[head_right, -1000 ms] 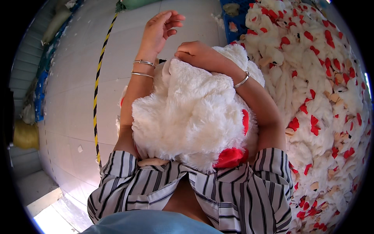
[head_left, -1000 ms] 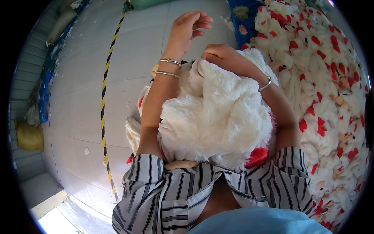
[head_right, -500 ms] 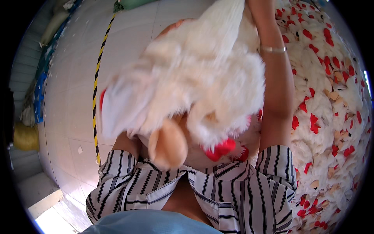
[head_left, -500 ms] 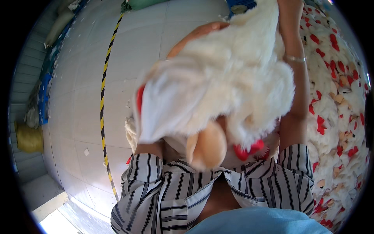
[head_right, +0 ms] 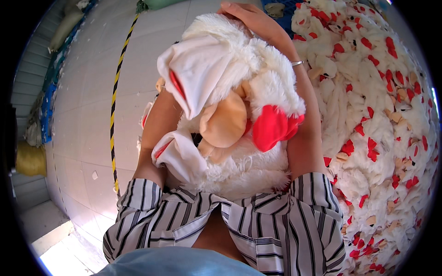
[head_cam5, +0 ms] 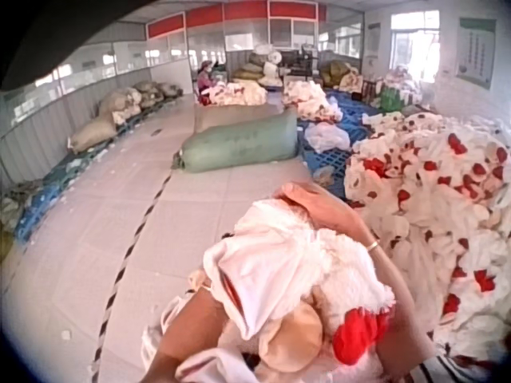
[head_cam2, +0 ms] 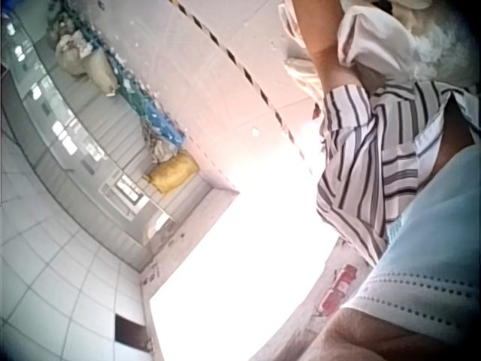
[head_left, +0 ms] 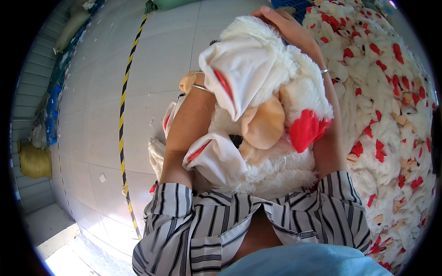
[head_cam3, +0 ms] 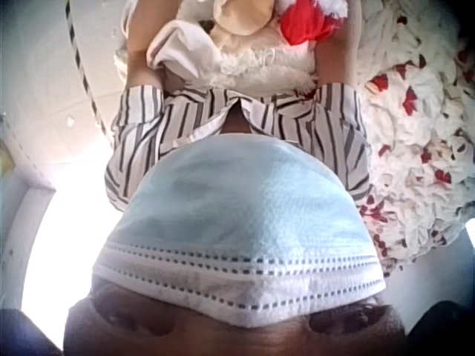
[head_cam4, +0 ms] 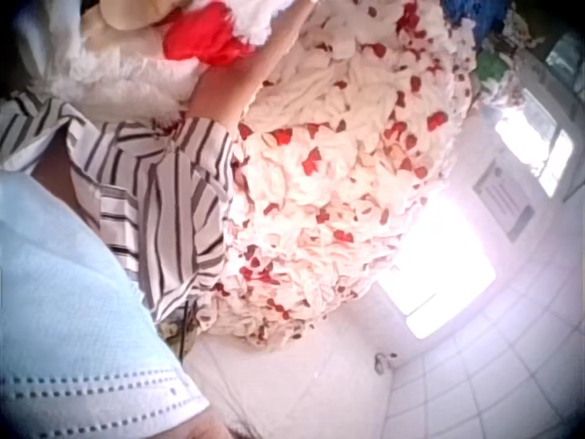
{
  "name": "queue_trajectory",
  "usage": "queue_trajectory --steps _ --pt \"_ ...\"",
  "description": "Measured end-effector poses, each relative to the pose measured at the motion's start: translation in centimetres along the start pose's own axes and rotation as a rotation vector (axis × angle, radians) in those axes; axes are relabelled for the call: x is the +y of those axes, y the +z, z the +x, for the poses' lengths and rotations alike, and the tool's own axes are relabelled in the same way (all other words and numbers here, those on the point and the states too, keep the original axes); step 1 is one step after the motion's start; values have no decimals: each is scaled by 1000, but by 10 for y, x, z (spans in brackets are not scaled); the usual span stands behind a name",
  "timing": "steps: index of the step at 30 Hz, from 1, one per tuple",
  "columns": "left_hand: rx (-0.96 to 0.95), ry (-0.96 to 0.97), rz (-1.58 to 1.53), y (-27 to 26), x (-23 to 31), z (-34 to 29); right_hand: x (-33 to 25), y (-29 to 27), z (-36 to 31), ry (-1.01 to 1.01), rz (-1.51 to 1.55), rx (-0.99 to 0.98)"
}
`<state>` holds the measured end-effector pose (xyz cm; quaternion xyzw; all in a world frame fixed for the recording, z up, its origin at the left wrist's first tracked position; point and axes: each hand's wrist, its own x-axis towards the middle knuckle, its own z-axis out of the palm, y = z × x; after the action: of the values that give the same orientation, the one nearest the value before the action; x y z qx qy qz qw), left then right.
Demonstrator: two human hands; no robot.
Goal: The person sits on the floor and assembles white stuffed animal toys by attaching red fabric pieces to their heads. They handle the toys one at a time, adjusting the fabric and positioning the heads before placing the finished items into a pile.
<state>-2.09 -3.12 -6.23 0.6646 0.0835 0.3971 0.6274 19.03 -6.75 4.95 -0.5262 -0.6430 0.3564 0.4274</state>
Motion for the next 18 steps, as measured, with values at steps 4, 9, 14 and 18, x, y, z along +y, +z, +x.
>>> queue_trajectory --steps 4,9,14,18 --pt "14 32 52 -6 0 24 0 -15 -4 -80 88 -292" --pt "159 -91 -18 19 37 30 13 -10 -2 -135 -248 -250" --pt "385 -341 -376 21 55 35 25 -4 -1 -14 -139 -320" --pt "307 -366 -485 8 48 43 30 -7 0 -16 -178 -283"
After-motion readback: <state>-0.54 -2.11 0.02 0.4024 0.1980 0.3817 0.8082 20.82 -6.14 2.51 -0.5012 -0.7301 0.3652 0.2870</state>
